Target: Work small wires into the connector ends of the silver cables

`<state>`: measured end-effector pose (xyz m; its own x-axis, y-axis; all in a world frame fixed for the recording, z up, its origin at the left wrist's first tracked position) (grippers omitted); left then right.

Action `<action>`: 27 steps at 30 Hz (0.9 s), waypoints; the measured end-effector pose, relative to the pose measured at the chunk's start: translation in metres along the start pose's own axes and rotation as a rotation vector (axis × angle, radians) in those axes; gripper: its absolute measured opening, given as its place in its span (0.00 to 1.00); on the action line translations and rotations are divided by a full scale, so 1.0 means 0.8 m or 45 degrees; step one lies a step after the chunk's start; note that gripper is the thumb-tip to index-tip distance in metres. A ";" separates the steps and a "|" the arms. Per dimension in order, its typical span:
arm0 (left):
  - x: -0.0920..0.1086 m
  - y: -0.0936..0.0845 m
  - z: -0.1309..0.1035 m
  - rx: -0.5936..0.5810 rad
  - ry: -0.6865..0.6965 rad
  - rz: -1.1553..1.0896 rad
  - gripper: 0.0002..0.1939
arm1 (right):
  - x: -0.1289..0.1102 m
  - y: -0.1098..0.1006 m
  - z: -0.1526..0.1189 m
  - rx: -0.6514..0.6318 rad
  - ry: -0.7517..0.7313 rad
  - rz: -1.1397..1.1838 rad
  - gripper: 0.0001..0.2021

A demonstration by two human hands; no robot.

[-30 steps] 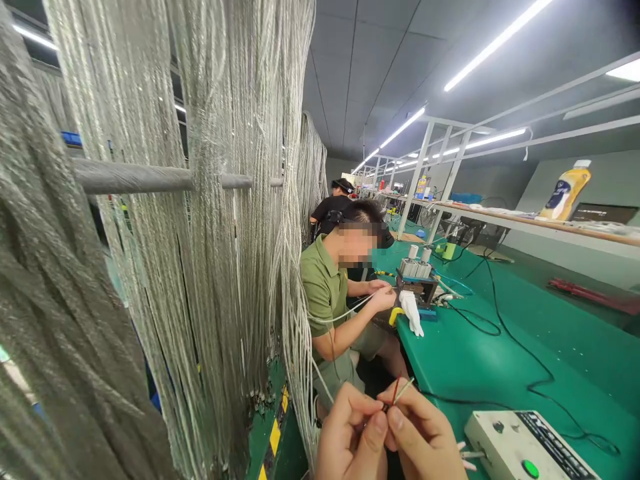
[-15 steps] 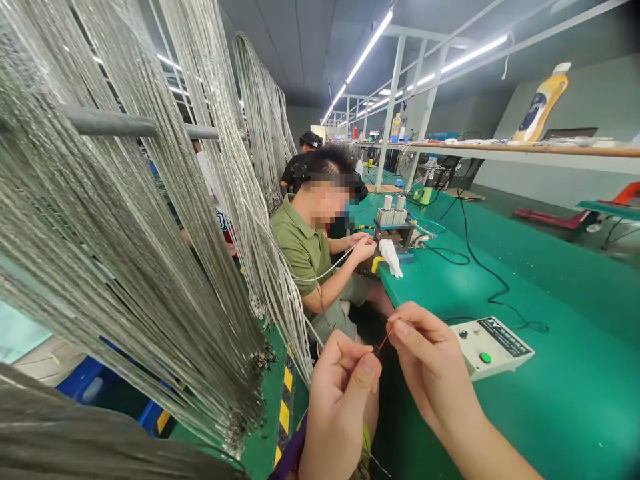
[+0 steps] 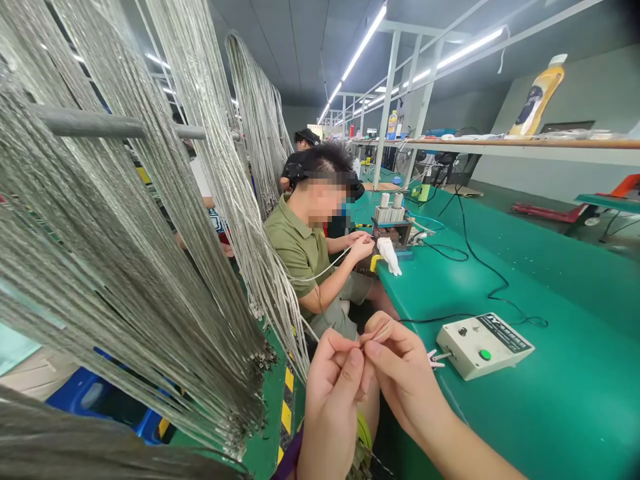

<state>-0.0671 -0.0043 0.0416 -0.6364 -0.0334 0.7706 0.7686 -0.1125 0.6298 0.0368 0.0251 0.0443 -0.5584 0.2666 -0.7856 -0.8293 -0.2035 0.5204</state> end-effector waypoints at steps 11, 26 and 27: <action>-0.014 -0.006 -0.002 -0.088 0.064 0.019 0.19 | -0.078 -0.059 0.032 0.402 -0.366 -0.099 0.12; -0.020 -0.015 0.028 0.025 0.794 0.766 0.05 | -0.042 -0.008 0.019 -0.194 -0.337 -1.252 0.20; -0.022 -0.017 0.031 0.008 0.814 0.812 0.03 | -0.043 -0.011 0.022 -0.198 -0.307 -1.257 0.19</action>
<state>-0.0645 0.0221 0.0221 -0.0028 -0.6336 0.7737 0.9872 0.1218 0.1033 0.0629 0.0340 0.0730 0.3677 0.5598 -0.7426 -0.9185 0.0937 -0.3842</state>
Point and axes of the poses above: each hand's wrist, its own z-axis towards the middle knuckle, its own y-axis out of the palm, x = y × z, the point moved 4 cm from there along z, towards the middle knuckle, and after that the axes turned 1 degree about -z, right-handed, at the moved point
